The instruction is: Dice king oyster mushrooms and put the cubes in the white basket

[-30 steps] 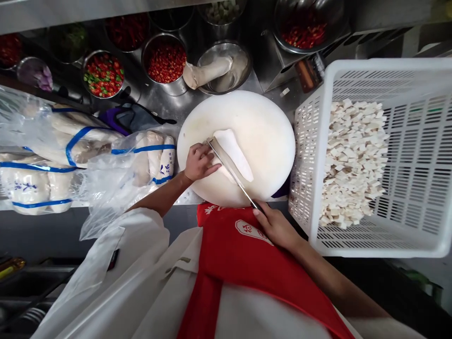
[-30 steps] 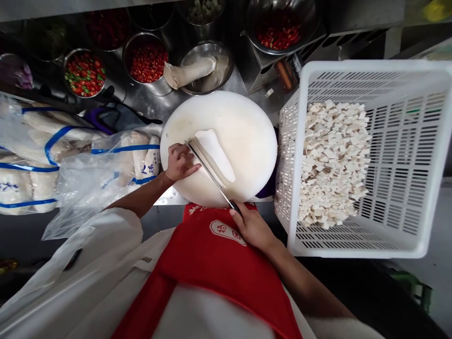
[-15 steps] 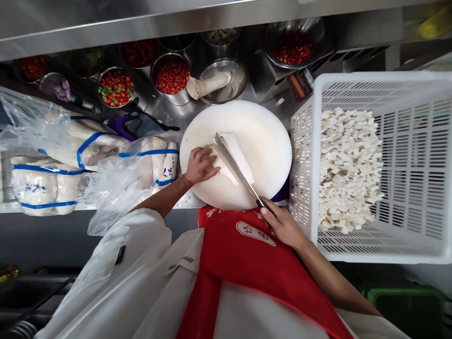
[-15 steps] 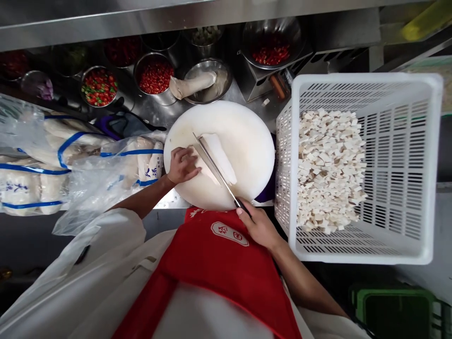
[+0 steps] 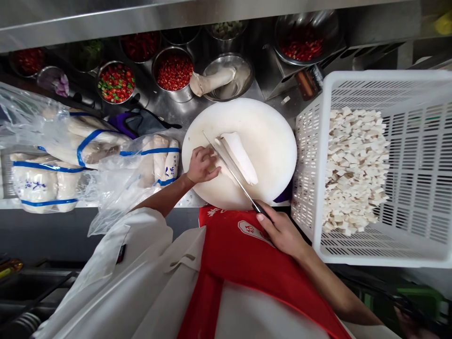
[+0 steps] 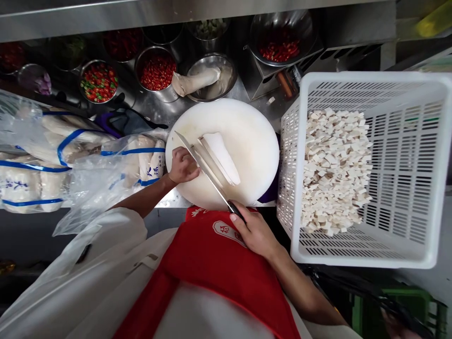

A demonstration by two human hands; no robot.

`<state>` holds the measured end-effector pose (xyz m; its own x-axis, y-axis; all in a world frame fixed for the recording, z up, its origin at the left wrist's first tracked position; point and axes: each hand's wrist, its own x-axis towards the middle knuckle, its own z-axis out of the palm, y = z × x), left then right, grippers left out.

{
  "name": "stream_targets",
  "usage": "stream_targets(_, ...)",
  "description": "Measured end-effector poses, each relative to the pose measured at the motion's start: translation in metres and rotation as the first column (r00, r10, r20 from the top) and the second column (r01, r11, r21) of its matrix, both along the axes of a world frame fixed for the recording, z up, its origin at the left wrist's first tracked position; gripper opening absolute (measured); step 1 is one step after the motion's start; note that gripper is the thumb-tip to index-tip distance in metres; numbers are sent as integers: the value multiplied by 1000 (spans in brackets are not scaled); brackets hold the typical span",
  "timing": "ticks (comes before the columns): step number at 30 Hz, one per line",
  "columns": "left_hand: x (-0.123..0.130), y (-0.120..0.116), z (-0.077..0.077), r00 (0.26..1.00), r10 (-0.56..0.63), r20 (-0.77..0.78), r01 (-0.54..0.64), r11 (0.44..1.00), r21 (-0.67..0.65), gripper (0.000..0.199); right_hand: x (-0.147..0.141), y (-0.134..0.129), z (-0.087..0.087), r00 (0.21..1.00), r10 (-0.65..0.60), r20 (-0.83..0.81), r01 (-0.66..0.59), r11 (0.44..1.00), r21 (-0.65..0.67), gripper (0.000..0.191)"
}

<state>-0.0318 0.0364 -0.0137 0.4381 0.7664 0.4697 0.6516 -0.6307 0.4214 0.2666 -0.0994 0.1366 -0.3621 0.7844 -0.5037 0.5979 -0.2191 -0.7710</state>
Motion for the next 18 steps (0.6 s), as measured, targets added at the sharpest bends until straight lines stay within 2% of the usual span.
stream_targets(5, -1, 0, -1, 999, 0, -40, -4, 994, -110, 36, -1, 1, 0, 1000, 17, 1, -17, 1000, -14, 47)
stream_targets(10, -1, 0, -3, 999, 2, -37, -8, 989, -151, 39, 2, -1, 1, 999, 44, 17, -44, 999, -19, 47)
stream_targets(18, -3, 0, -5, 1000, -3, -27, 0, 995, -97, 38, 2, -4, -1, 999, 51, 10, -50, 997, -57, 48)
